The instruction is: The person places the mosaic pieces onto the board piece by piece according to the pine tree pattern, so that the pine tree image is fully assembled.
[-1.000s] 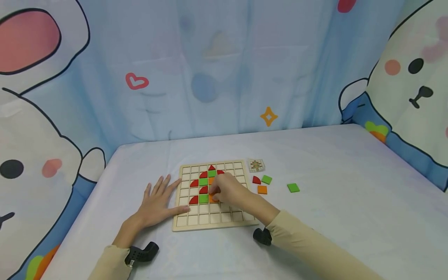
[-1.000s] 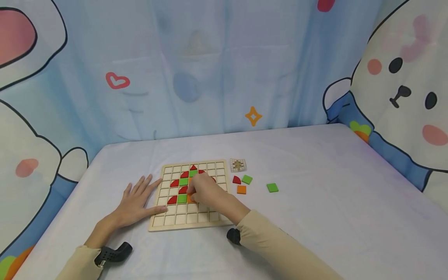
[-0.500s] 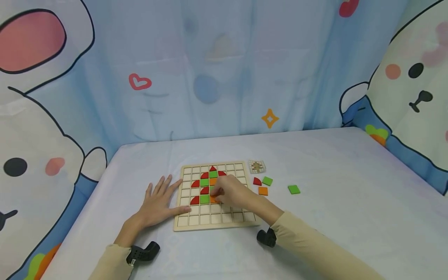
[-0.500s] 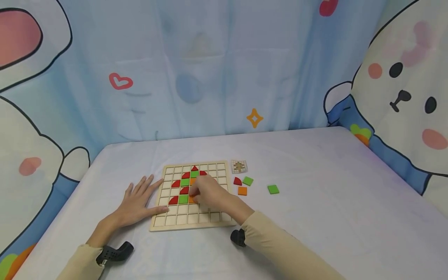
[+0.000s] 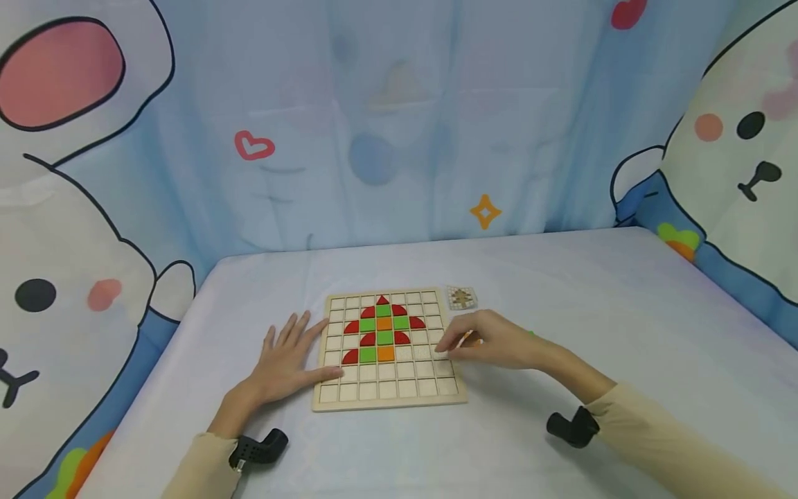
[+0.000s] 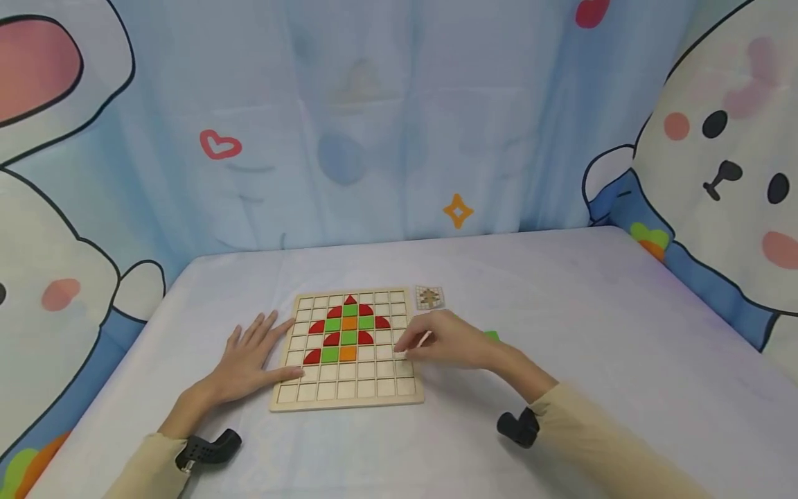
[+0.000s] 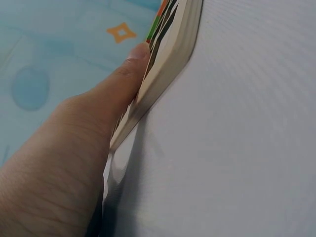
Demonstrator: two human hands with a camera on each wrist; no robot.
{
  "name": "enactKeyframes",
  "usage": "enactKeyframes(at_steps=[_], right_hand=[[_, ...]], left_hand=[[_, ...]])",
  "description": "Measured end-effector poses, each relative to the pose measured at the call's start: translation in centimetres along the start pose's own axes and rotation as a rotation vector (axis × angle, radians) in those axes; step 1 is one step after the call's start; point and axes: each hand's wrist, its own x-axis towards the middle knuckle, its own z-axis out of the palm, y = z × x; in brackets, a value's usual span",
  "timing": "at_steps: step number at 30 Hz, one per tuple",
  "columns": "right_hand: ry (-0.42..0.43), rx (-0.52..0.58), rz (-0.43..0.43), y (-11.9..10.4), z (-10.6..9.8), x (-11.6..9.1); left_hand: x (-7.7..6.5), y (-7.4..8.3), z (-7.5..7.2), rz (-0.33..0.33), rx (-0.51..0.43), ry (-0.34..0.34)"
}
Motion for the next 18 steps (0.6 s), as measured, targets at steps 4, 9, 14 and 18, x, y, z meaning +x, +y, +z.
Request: enactKeyframes(at_steps=[4,9,14,18], right_hand=[[0.080,-0.090,0.043,1.9,-2.5,-2.9],[0.174,-0.171,0.126,4.1,-4.3,-5.4],[0.192,-0.216,0.175,5.2,-4.7,-6.6],[0.200,-0.248,0.190,6.0,-4.7,-7.0]], left_hand=[[0.0,0.3,-0.2,-0.006,0.003,-0.002],[0.0,0.2,-0.3,-0.008,0.009,-0.009],[0.0,0.2,-0.3,-0.011,0.007,-0.019],[0.0,0.3,-0.4,-0.009,0.000,-0.026]])
